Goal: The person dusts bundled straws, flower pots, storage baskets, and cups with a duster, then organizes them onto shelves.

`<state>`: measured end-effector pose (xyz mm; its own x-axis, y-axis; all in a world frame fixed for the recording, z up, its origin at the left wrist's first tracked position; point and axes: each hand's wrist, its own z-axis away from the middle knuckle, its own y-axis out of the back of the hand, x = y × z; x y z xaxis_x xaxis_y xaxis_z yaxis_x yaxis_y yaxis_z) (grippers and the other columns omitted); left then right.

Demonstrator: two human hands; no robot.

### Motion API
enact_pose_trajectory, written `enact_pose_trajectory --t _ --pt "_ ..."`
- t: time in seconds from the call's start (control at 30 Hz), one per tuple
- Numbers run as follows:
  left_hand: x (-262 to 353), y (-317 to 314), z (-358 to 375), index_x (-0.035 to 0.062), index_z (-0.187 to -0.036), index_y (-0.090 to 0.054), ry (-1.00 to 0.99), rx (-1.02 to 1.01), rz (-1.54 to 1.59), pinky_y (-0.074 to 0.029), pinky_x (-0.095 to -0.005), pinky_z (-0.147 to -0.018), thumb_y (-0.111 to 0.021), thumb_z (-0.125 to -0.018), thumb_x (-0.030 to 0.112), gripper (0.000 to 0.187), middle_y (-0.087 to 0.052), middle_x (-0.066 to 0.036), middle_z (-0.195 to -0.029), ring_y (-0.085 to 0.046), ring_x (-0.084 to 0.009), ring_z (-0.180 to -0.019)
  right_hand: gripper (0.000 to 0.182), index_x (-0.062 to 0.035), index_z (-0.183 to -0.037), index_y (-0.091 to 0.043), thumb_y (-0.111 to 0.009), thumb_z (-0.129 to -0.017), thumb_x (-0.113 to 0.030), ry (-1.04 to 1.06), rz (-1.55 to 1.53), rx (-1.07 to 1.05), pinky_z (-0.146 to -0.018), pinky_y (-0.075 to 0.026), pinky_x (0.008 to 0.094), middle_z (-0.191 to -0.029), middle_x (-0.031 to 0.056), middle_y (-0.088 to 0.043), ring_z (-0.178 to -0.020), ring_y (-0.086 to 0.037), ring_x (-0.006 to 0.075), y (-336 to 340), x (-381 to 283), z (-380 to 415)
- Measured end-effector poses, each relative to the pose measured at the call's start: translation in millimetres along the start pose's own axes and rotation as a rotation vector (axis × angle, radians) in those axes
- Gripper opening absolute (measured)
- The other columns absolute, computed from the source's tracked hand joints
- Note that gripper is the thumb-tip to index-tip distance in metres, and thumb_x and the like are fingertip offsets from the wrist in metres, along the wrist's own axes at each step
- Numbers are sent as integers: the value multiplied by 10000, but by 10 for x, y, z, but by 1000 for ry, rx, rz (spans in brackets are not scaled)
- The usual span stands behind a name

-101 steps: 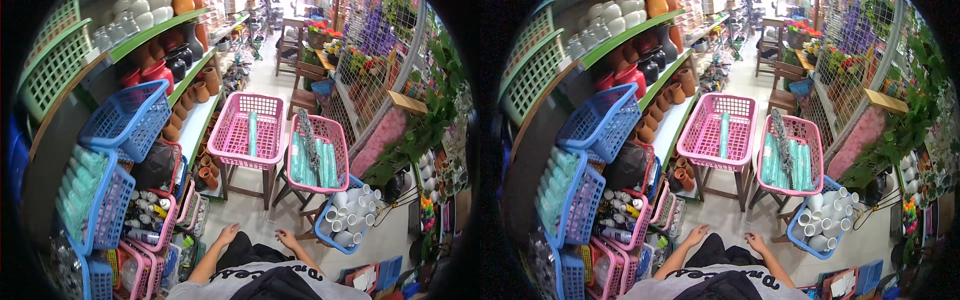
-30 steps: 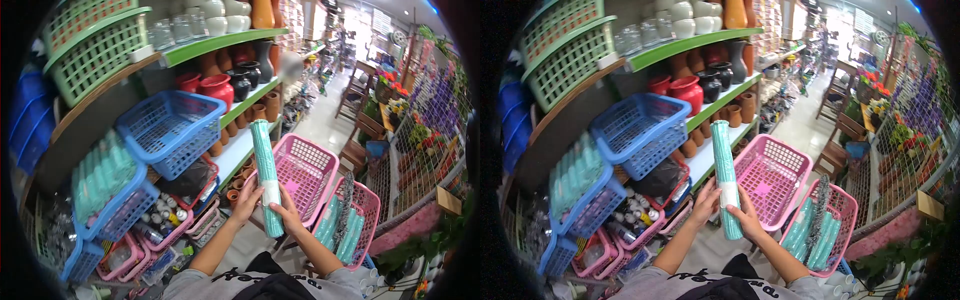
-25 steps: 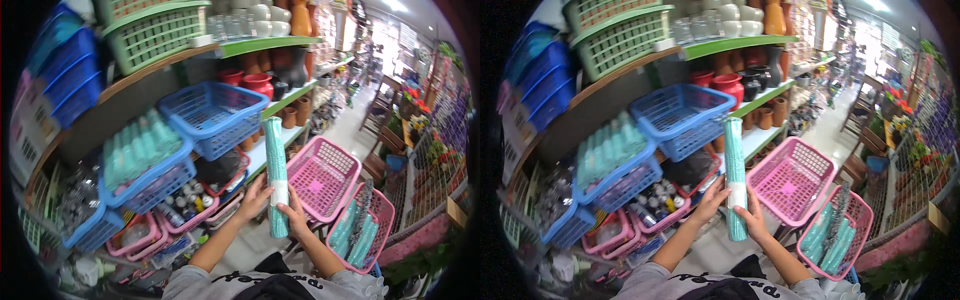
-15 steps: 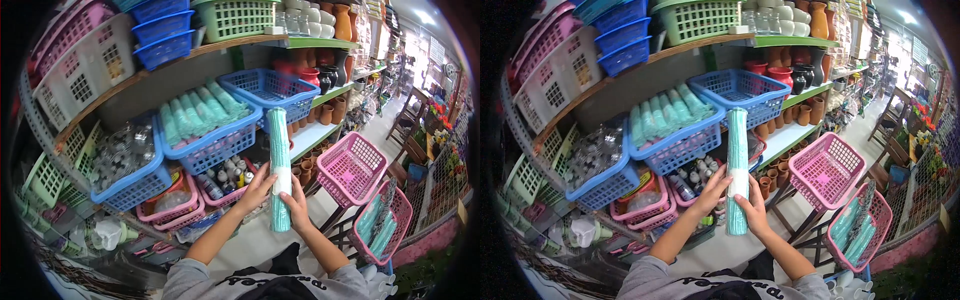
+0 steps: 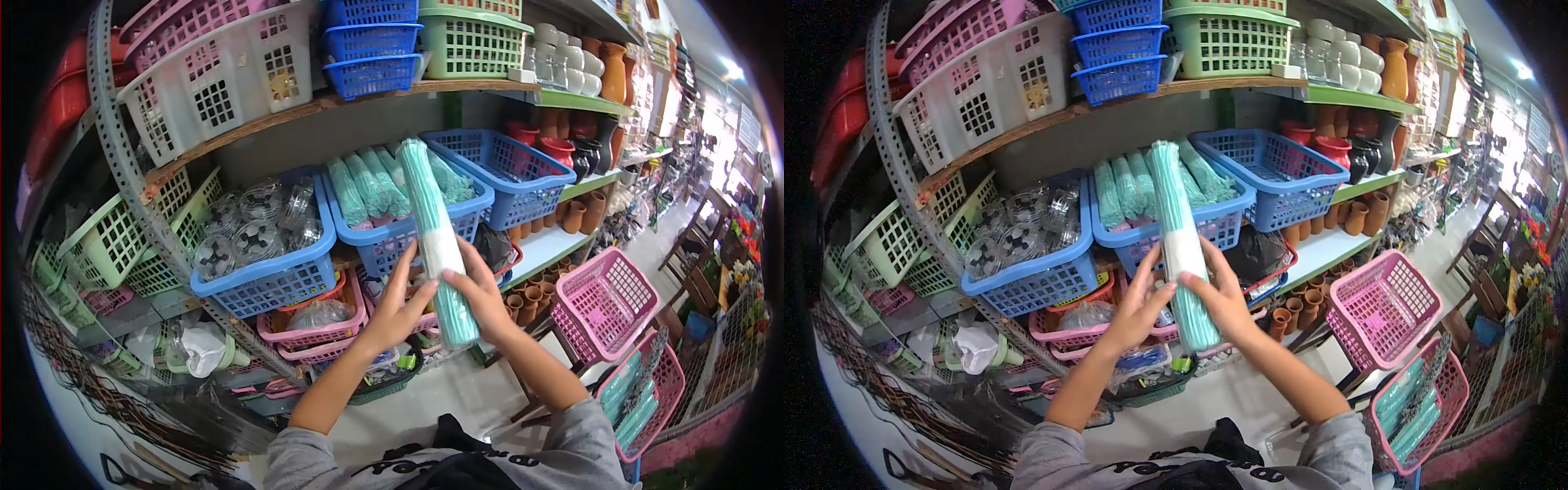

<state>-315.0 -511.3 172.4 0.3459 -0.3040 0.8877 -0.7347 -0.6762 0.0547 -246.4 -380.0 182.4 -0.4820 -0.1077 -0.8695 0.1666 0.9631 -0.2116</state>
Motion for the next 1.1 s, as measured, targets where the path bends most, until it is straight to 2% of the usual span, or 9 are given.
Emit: enact_pose_trajectory --t 0.17,0.3,0.5,0.63,0.77,0.87,0.97,1.03,1.1 --pt "169 251 -396 41 -1330 -251 88 16 -23 -435 -311 -826 -528 -857 171 563 -356 -122 -1300 -432 -197 -1101 690 2 -1316 -246 -613 -772 -211 -194 61 -43 -821 -412 305 -1138 184 -464 -1004 -492 223 171 -137 -882" --pt "144 360 -883 11 -1314 -276 1 39 -364 -416 -338 -860 -517 -864 211 548 -401 -141 -1266 -443 -229 -1108 793 7 -1333 -189 -653 -732 -224 -165 121 -99 -790 -428 313 -1106 226 -476 -981 -512 243 434 40 -1612" --pt "-140 551 -1598 -17 -1257 -345 -131 163 -775 -435 -347 -832 -532 -846 254 527 -436 -174 -1226 -483 -264 -1075 767 51 -1301 -235 -644 -711 -218 -190 417 -114 -816 -418 325 -1105 232 -498 -981 -524 260 620 153 -2348" --pt "-136 516 -1795 -27 -1205 -405 -79 246 -967 -420 -366 -854 -511 -841 261 476 -467 -196 -1181 -506 -301 -1046 818 57 -1309 -212 -636 -673 -234 -131 653 -126 -885 -387 348 -1153 269 -471 -1051 -496 347 699 439 -2731" --pt "-125 490 -1884 -21 -1167 -453 -132 249 -1200 -381 -381 -903 -475 -839 240 420 -481 -175 -1174 -469 -334 -1071 827 60 -1315 -183 -613 -680 -249 31 972 -121 -955 -342 378 -1167 370 -397 -1136 -388 442 631 533 -2838" --pt "-187 530 -1945 -23 -1171 -449 -46 188 -1226 -364 -382 -924 -444 -853 241 413 -471 -181 -1190 -445 -329 -1105 793 64 -1309 -205 -599 -695 -247 13 1087 -113 -960 -339 372 -1160 387 -386 -1139 -385 444 616 576 -2856" --pt "-288 606 -2003 -28 -1190 -434 13 119 -1266 -339 -379 -952 -406 -868 249 426 -449 -192 -1222 -414 -329 -1141 674 74 -1248 -332 -584 -707 -238 -29 1201 -189 -952 -347 382 -1132 383 -408 -1099 -414 456 635 505 -2840" --pt "-331 641 -2022 -34 -1214 -408 61 59 -1224 -318 -375 -972 -377 -876 265 452 -421 -204 -1252 -394 -326 -1165 585 79 -1205 -401 -556 -746 -247 10 1219 -269 -931 -364 376 -1184 317 -414 -1084 -443 412 675 433 -2807" --pt "-316 647 -2052 -36 -1221 -400 112 5 -1230 -312 -373 -977 -369 -877 269 460 -416 -208 -1256 -387 -326 -1171 518 81 -1145 -443 -542 -744 -231 88 1192 -286 -920 -371 391 -1138 321 -440 -1055 -457 419 729 440 -2791"
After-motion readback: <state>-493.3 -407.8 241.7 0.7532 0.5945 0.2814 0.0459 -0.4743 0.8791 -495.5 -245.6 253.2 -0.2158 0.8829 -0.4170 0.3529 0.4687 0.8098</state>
